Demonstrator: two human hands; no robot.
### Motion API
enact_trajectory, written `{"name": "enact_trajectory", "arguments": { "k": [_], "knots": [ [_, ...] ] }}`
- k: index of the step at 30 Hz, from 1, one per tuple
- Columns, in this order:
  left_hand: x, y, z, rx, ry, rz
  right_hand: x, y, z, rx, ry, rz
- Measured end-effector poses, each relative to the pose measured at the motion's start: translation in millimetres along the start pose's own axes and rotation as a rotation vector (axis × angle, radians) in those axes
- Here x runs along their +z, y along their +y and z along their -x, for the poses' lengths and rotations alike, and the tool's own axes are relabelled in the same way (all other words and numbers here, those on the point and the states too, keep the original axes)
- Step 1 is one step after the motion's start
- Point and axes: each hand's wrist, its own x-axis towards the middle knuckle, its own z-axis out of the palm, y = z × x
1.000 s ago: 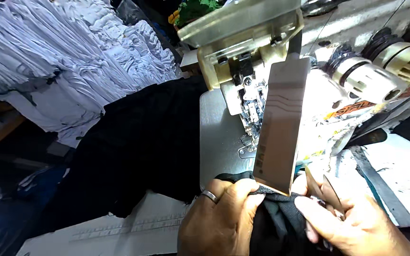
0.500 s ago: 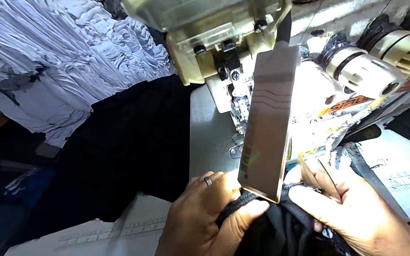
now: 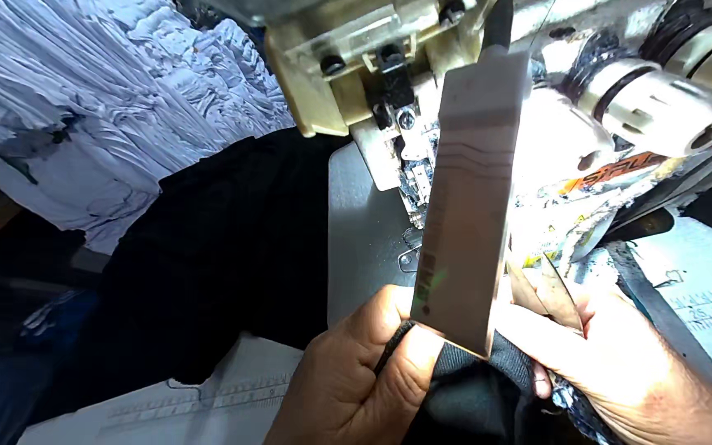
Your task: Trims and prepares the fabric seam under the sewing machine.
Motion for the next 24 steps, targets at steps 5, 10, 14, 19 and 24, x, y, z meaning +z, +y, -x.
{"name": "enact_trajectory", "arguments": {
  "k": [5, 10, 14, 19, 24],
  "knots": [
    [-2.0, -0.7, -2.2, -0.011, -0.048, -0.094, -4.9, -0.4, 1.0, 0.000, -0.055, 0.040],
    [1.7, -3.5, -5.1, -0.115, -0.081, 0.183, -4.4, 0.7, 2.1, 0.002, -0.028, -0.001],
    [1.1, -8.7, -7.2, -0.215, -0.079, 0.244, -6.7, 4.0, 2.3, -0.044, 0.012, -0.045],
    [-2.0, -8.7, -6.2, -0.194, -0.110, 0.116, -9.0, 2.8, 3.3, -0.093, 0.026, -0.055],
    [5.6, -8.0, -5.5, -0.206, -0.019, 0.326, -4.0, 9.0, 1.1, -0.148, 0.093, 0.049]
  ]
}}
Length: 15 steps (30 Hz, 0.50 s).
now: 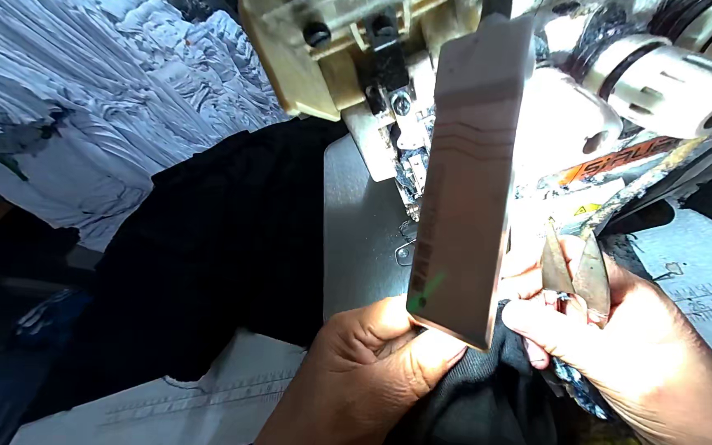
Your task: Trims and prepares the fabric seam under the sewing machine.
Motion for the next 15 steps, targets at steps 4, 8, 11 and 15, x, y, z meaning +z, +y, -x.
{"name": "enact_trajectory", "arguments": {
  "k": [4, 8, 11, 15],
  "knots": [
    [5.8, -1.5, -2.0, 0.015, 0.098, 0.008, -0.2, -2.6, 4.9, -0.004, 0.066, 0.199],
    [7.1, -1.0, -2.0, 0.012, 0.123, 0.014, -18.4, -26.6, 17.7, 0.011, -0.109, 0.280],
    [7.2, -1.1, -2.2, 0.009, 0.121, 0.001, -13.5, -46.3, 27.7, 0.041, -0.284, 0.222],
    [7.4, -1.0, -1.6, 0.001, 0.112, 0.023, -1.6, -43.1, 26.9, 0.183, -0.334, 0.169]
  ]
}}
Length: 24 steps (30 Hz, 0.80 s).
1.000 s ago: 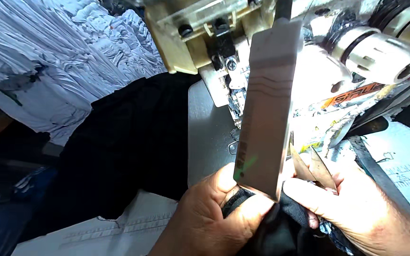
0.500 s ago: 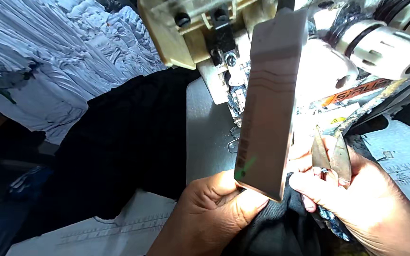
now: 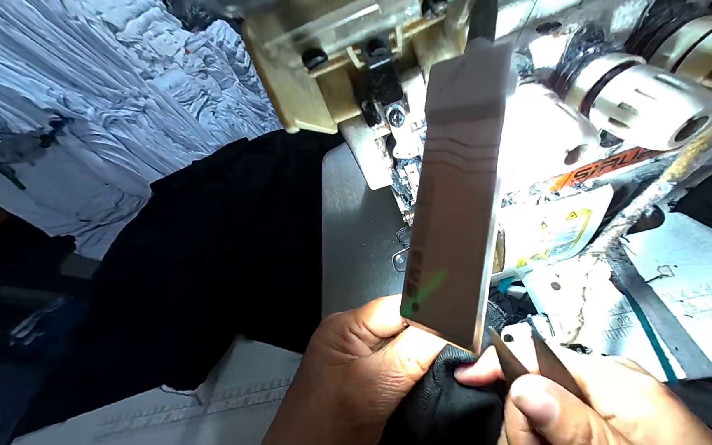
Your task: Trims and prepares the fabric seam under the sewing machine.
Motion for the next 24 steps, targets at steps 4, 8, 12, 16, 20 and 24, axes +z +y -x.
{"name": "enact_trajectory", "arguments": {
  "k": [4, 8, 12, 16, 20, 24],
  "knots": [
    [0.7, 0.8, 1.6, -0.018, 0.002, 0.047, 2.6, 2.3, -5.1, 0.078, -0.008, -0.064],
    [0.7, -1.0, 1.1, 0.006, -0.013, 0.050, 0.5, 3.4, -6.6, 0.119, -0.021, -0.099],
    [1.5, -1.6, 0.9, 0.008, -0.010, 0.064, 0.1, 4.5, -6.7, 0.128, -0.027, -0.141],
    [-0.5, -3.9, 1.0, 0.026, -0.032, 0.058, -2.2, 4.3, -7.8, 0.151, -0.054, -0.172],
    [-0.7, -5.7, 1.9, 0.048, -0.033, 0.041, -3.7, 3.2, -8.8, 0.187, -0.071, -0.227],
    [-1.3, -6.8, 2.2, 0.053, -0.038, 0.052, -4.4, 4.0, -9.9, 0.201, -0.083, -0.255]
  ]
}}
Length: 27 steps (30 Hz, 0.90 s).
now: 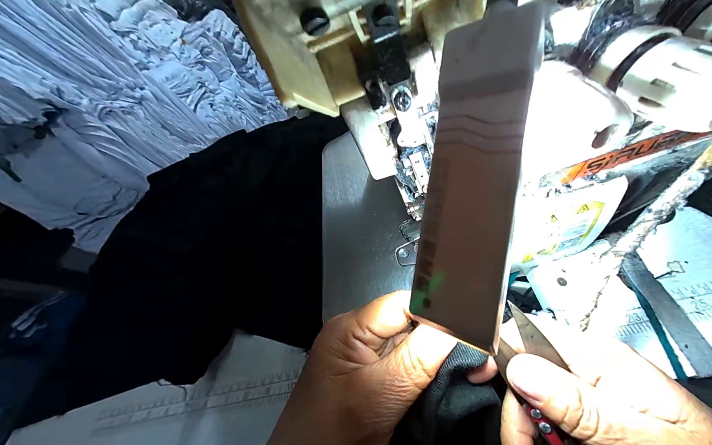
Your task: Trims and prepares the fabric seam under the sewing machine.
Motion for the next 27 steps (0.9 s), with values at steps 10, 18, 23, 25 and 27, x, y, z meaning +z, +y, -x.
{"name": "enact_trajectory", "arguments": {
  "k": [10, 18, 23, 25, 27],
  "knots": [
    [-0.9, -4.5, -0.1, 0.033, -0.002, -0.016, -3.9, -2.7, -2.5, 0.053, -0.057, -0.090],
    [-3.1, -9.8, -0.4, 0.104, -0.042, -0.026, 1.8, -2.3, -1.1, 0.019, 0.004, -0.051],
    [-2.3, -7.5, 2.1, 0.081, -0.021, -0.049, 14.1, 5.8, 0.6, -0.130, 0.159, 0.162],
    [-2.2, -7.5, 2.1, 0.069, -0.021, 0.010, 15.3, 7.5, 0.2, -0.162, 0.161, 0.180],
    [-1.4, -7.7, 2.0, 0.073, -0.036, 0.052, 16.1, 8.2, 0.1, -0.176, 0.160, 0.190]
  ]
}}
